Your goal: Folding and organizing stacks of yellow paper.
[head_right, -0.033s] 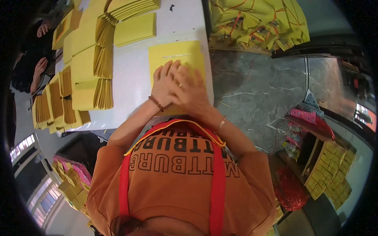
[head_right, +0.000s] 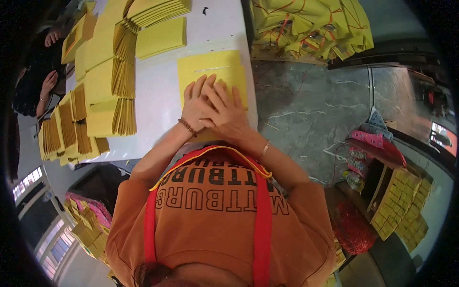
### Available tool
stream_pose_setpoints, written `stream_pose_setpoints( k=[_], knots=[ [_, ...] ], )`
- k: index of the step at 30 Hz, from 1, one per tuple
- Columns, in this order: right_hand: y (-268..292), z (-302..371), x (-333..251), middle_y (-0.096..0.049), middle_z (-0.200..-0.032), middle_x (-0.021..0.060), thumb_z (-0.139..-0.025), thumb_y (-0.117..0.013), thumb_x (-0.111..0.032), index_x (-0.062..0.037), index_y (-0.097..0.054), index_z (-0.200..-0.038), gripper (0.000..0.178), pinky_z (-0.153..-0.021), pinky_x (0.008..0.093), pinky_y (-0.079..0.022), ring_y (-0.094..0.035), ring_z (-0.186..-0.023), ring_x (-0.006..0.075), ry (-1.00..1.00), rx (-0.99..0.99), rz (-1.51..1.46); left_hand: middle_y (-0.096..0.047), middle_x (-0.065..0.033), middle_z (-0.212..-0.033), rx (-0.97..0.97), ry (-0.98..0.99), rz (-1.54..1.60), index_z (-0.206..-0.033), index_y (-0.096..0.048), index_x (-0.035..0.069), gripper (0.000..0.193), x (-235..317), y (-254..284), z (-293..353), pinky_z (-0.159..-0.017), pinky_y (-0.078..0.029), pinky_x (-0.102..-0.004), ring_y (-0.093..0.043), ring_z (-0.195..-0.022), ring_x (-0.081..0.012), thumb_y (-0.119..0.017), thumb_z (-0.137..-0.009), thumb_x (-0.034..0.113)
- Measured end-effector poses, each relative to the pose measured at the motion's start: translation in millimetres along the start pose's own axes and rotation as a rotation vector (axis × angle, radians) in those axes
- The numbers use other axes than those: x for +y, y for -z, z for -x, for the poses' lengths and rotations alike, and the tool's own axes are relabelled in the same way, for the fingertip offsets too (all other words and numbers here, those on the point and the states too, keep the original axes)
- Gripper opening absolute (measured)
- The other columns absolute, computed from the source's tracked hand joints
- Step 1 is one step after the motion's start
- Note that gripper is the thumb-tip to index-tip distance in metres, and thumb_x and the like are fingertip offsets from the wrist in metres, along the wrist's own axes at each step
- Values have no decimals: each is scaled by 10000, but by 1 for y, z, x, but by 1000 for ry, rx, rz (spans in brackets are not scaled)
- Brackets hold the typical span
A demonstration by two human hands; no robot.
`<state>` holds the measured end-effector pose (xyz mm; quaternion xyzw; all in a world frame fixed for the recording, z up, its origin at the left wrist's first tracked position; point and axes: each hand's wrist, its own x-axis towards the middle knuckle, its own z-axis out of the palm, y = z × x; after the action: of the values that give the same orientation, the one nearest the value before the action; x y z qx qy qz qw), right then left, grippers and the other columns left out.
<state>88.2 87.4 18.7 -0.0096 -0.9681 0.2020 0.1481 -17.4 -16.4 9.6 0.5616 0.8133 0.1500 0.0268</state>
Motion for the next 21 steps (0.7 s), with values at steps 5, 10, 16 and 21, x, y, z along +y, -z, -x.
stream_pose_setpoints(
  k=[5, 10, 16, 21],
  knots=[
    [-21, 6, 2, -297, -1402, 172, -867, -334, -566, -41, -481, -1233, 656, -1039, 538, -150, -244, -1302, 360, -59, -22, 27, -329, -83, -1374, -9, 53, 53, -1297, -420, 113, 503, -6, -6, 1, -1037, -181, -432, -258, -1285, -273, -456, -821, 272],
    [-17, 2, -1, -314, -1385, 191, -867, -403, -506, -43, -455, -1261, 610, -1040, 549, -144, -243, -1305, 351, -108, -82, 56, -397, -101, -1318, 99, 176, 567, -1315, -377, 63, 485, -20, -2, 5, -1035, -200, -378, -328, -1241, -280, -459, -852, 184],
    [-18, 1, -1, -335, -1369, 184, -810, -554, -359, -54, -458, -1260, 552, -1041, 550, -143, -234, -1307, 350, -102, -46, 90, -354, -146, -1354, 47, -58, 437, -1347, -352, 86, 544, -24, 17, 5, -1044, -160, -446, -274, -1284, -318, -492, -871, 309],
    [-16, 0, -4, -335, -1368, 182, -800, -561, -338, -44, -426, -1278, 577, -1049, 536, -142, -237, -1304, 353, -121, -69, 79, -258, -136, -1424, -36, -80, 52, -1372, -335, 179, 644, -30, 16, 11, -1040, -117, -509, -190, -1320, -342, -513, -824, 467]
  ],
)
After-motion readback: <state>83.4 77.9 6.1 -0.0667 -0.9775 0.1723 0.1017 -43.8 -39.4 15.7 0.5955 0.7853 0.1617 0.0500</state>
